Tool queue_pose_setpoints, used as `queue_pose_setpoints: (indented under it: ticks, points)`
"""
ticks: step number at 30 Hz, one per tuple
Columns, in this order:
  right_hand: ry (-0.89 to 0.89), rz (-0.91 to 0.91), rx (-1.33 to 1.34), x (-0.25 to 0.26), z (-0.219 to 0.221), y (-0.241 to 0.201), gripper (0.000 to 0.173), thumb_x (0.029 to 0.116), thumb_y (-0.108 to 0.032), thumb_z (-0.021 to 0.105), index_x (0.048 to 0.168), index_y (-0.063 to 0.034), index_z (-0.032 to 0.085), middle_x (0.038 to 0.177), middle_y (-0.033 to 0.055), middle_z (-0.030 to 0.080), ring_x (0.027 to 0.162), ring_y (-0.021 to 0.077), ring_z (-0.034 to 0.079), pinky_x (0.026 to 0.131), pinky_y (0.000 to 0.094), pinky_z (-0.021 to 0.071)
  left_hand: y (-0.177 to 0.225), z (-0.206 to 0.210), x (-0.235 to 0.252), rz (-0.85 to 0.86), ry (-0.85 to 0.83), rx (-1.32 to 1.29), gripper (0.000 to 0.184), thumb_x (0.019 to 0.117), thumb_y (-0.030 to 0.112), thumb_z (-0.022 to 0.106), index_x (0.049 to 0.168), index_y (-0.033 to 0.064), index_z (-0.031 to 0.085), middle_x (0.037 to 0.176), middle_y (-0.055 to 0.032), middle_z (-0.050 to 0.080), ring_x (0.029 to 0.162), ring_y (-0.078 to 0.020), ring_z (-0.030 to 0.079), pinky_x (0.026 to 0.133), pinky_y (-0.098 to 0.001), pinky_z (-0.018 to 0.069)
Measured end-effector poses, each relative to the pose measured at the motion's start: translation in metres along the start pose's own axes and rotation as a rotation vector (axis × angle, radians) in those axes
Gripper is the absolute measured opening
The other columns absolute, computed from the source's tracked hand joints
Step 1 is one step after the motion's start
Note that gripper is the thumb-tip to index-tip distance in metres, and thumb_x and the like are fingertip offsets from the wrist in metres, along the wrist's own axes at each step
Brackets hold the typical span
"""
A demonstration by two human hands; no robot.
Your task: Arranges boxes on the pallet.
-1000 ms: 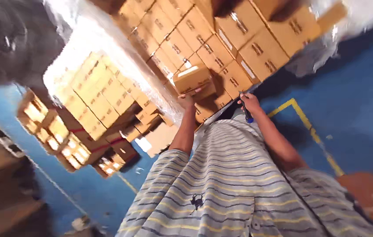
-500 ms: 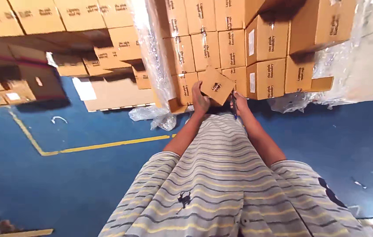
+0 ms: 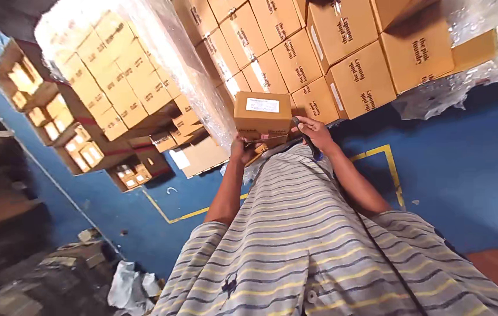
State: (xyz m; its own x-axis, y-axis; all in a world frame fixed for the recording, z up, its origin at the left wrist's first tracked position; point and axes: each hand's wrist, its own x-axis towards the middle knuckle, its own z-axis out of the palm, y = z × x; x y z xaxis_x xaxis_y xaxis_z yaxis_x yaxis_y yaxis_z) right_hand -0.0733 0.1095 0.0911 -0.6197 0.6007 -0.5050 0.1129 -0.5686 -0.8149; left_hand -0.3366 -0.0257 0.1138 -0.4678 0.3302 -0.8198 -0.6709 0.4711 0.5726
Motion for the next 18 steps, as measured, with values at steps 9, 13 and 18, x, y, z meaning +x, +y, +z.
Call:
queue_pose_setpoints:
  ticks: [9,13,18]
  points:
    - [0.149,0.187,-0.594,0.046,-0.016,0.037,0.039,0.1096,-0.029,0.048,0.138,-0.0041,0.055,0.105,0.0152,0.073,0.094,0.0285,0.072,0.09,0.0507,0.0581,0.008,0.042,0.043,-0.43,0.165,-0.028,0.046,0.1007,0.034,0.047,0.14,0.0093,0.045,0.131,-0.0226,0.057,0.111,-0.0389,0.062,0.085,-0.059,0.0561]
    - [0.219,0.189,-0.742,0.067,-0.013,0.041,0.035,0.108,-0.031,0.05,0.136,-0.0116,0.061,0.112,0.0146,0.074,0.105,0.034,0.071,0.094,0.0587,0.054,0.013,0.044,0.051,-0.432,0.189,-0.036,0.049,0.0994,0.033,0.05,0.142,0.0103,0.044,0.133,-0.0226,0.056,0.113,-0.039,0.063,0.085,-0.059,0.0572]
    - [0.201,0.115,-0.771,0.071,-0.008,0.036,0.035,0.1083,-0.032,0.049,0.136,-0.014,0.062,0.112,0.0137,0.074,0.103,0.0325,0.072,0.092,0.0584,0.0551,0.011,0.043,0.052,-0.442,0.197,-0.05,0.051,0.0998,0.036,0.051,0.143,0.0103,0.044,0.135,-0.0226,0.056,0.115,-0.0394,0.062,0.087,-0.0605,0.0566]
